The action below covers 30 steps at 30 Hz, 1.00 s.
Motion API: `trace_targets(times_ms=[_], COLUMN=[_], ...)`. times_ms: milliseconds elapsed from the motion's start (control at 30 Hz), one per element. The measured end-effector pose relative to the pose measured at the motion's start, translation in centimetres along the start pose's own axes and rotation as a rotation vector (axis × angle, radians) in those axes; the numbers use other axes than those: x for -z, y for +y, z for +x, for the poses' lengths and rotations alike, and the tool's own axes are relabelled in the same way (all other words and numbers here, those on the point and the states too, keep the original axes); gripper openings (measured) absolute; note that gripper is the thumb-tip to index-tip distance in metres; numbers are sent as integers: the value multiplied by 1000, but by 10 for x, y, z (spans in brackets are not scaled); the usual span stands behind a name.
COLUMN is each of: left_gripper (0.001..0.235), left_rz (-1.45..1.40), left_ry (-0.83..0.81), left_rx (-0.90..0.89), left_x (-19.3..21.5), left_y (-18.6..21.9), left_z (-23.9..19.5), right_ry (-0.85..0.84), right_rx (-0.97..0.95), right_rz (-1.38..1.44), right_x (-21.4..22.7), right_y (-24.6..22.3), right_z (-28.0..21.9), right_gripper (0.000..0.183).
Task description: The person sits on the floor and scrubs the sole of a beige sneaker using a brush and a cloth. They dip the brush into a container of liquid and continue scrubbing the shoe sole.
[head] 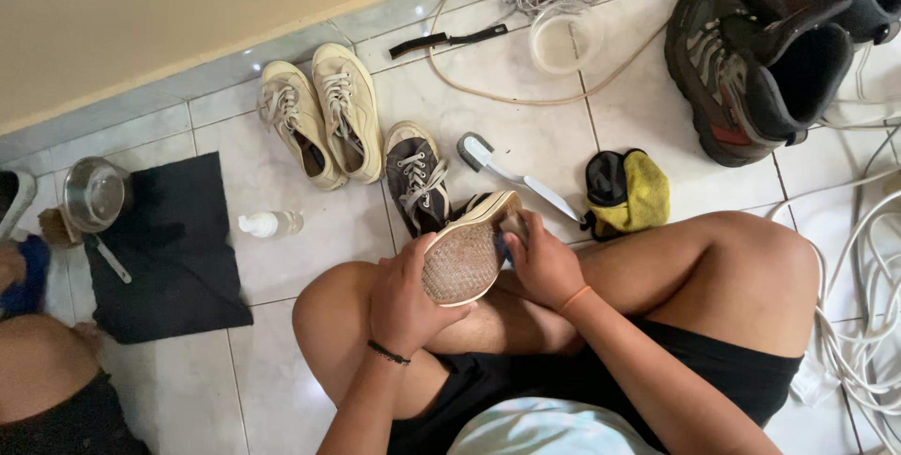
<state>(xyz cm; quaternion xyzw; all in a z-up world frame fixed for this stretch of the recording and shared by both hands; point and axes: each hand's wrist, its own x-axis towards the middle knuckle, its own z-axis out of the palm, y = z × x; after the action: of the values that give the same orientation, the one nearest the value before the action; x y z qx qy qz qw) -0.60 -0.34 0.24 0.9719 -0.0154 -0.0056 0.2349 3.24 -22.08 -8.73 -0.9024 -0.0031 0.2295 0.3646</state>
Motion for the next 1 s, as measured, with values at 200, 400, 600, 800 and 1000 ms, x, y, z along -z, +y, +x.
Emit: trace_targets(times_ms=[200,400,600,800,1000], left_gripper=[116,116,114,115,105], left_rz=[-69,-104,-336,-470,-462], left_ry=[-26,20,78,128,54], left_rx=[46,68,184,215,108], left_x=[-2,-3,7,20,40], left_y=[-8,-5,3,14,39], left_z=[-2,1,1,-6,-16], right_ry=[-85,-115,42,403,241], right_rx=[115,-89,-262,-235,-440], right_rz=[206,-131,349,1206,1831], right_x=[15,19,34,1,51], right_y=[-38,-2,16,85,43], right_z=[-24,-3,13,42,29], right_gripper=[49,43,44,30,37])
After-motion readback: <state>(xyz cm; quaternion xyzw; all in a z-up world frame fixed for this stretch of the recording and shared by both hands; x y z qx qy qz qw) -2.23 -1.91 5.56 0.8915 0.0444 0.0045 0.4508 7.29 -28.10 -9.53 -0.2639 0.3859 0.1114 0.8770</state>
